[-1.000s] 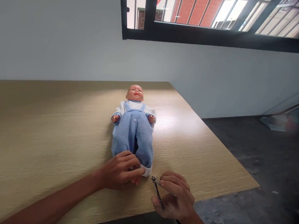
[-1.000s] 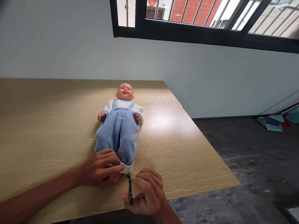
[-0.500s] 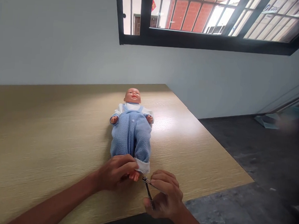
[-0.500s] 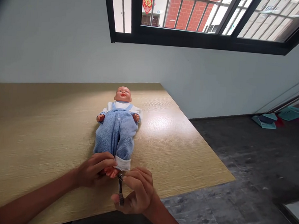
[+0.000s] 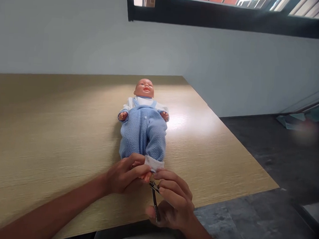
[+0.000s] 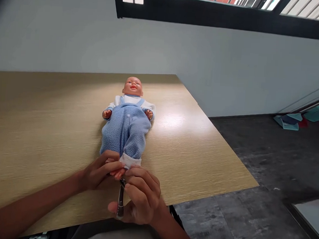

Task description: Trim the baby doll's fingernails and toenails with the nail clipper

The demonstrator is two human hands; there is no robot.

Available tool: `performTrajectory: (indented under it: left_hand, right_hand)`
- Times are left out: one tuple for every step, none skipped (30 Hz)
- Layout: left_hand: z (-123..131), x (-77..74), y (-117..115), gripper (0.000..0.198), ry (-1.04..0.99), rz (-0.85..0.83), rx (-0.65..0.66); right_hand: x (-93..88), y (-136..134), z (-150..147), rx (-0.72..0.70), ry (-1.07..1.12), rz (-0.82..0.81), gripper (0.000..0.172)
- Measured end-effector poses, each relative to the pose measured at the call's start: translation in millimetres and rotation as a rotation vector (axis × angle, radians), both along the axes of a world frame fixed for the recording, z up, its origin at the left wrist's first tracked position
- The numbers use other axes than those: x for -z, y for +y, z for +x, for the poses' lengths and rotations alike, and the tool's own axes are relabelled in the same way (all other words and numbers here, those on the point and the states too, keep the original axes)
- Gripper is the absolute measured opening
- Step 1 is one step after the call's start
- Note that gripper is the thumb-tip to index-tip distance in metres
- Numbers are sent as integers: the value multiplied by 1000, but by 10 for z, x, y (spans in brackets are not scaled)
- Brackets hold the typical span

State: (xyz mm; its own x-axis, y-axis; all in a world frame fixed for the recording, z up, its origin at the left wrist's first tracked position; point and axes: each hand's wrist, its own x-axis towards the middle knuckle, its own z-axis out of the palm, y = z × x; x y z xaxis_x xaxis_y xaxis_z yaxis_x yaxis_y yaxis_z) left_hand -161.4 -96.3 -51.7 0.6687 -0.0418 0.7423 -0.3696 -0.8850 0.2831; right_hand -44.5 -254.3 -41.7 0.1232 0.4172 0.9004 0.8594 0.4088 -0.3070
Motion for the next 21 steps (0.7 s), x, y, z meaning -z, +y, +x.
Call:
performTrajectory:
  left_hand:
    - [-3,0,7,19,4,4,3]
    - [-6,1,13,19,8,7,5]
    - [-7,3,18,19,11,8,8]
    - [-7,6,22,19,11,8,8]
    - [-6,9,24,18,10,8,8]
    - [-5,14,24,17,7,7,6]
    - [-4,19,23,16,4,7,2]
    - [-3,25,22,15,1,6,-2]
    - [-2,31,20,15,-1,6,-6]
    - [-3,37,19,15,-2,7,-8]
    - [-3,43,19,14,-2,7,-8]
    - [-4,49,21,14,-2,8,-7]
    - [-4,54,24,14,-1,10,-6]
    - [-4,60,29,14,-2,11,-4]
    - [-3,65,35,14,-3,12,-2]
    - [-1,70,42,14,-8,14,2]
    - [2,74,47,15,-14,16,5]
    - [5,77,51,16,-22,17,7]
    - [8,79,52,16,-30,16,8]
    - [11,80,51,16,-36,14,8]
    - [13,81,48,15,-39,10,6]
  right_hand:
    - [1,-1,-5,-15,-19,-8,28]
    - [3,1,-8,-27,-32,-14,28]
    - [6,5,-9,-36,-43,-15,29]
    - [9,10,-9,-39,-49,-10,29]
    - [11,16,-7,-40,-54,-3,29]
    - [12,22,-5,-39,-59,1,29]
    - [11,26,-2,-37,-65,3,28]
    - [8,30,0,-35,-74,2,27]
    - [3,32,2,-33,-84,-1,26]
    - [-3,34,4,-31,-96,-5,25]
    - [-10,34,6,-31,-109,-9,25]
    - [-16,34,8,-33,-122,-8,24]
    - [-20,34,10,-36,-136,-6,24]
    - [-21,34,12,-40,-146,-1,23]
    - [-19,36,14,-44,-155,3,23]
    - [-14,39,16,-47,-162,6,23]
    - [-5,44,17,-50,-167,10,23]
    - [4,49,18,-53,-172,13,23]
    - [13,55,18,-55,-175,17,23]
    - [19,60,16,-57,-177,20,24]
    - [19,65,13,-58,-179,19,24]
